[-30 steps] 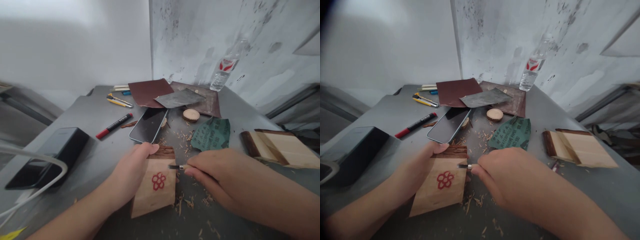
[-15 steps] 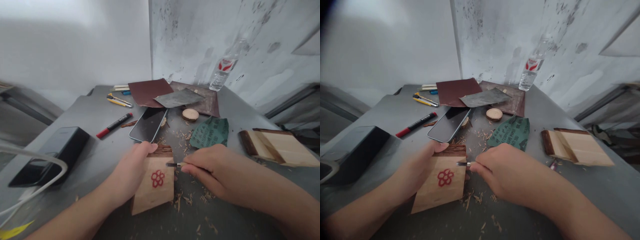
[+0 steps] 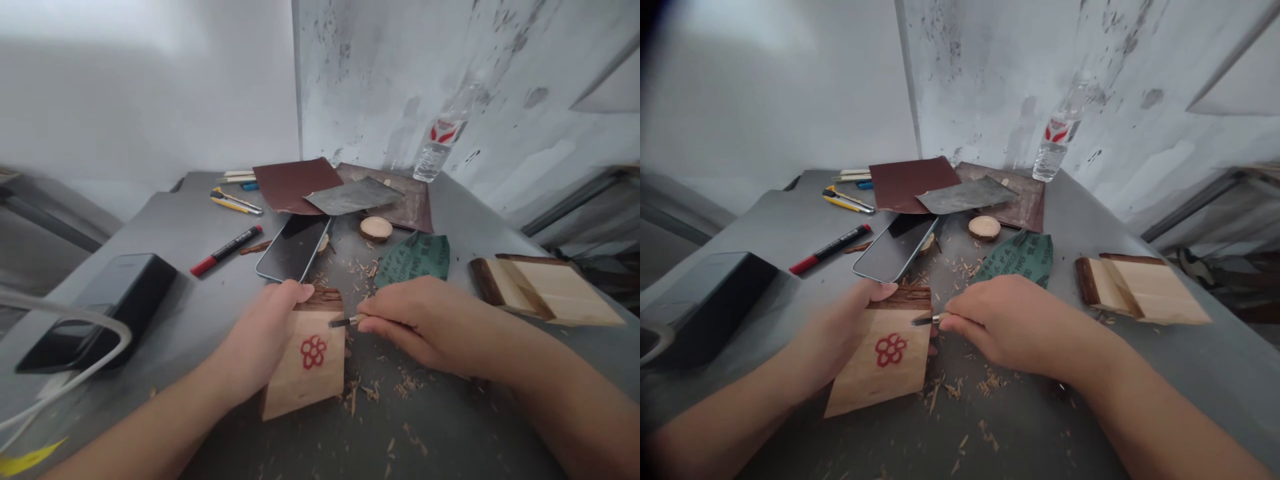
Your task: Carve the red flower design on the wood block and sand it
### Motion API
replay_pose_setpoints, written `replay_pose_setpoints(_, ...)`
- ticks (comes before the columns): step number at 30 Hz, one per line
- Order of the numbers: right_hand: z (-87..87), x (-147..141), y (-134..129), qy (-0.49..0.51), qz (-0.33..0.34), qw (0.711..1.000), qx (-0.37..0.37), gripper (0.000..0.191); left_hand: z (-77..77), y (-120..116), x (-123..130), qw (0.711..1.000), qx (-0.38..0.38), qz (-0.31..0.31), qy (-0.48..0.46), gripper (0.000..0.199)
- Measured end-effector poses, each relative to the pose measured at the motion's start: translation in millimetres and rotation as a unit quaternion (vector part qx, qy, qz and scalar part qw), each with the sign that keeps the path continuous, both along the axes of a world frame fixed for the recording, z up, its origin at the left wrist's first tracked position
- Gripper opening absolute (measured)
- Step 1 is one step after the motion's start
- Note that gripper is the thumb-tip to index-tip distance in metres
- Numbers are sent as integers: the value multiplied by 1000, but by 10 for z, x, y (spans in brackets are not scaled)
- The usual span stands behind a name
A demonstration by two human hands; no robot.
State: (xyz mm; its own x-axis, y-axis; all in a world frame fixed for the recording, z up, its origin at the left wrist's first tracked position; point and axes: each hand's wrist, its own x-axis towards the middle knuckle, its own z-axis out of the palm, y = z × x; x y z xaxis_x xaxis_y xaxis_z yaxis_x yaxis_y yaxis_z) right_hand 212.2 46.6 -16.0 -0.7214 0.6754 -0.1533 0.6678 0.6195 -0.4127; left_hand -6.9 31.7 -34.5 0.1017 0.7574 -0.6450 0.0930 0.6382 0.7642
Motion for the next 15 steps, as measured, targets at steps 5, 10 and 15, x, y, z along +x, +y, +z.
replay_pose_setpoints(5,-34,-43,36,35,14,999,-38,36,55,20,18,1000,11,4,9,37)
replay_pose_setpoints(10,-33,-50,86,59,10,996,-67,36,56,71,42,998,-27,13,-48,35)
replay_pose_setpoints(15,60,80,8,10,-65,998,-1,40,28,103,-5,997,-45,19,-57,43)
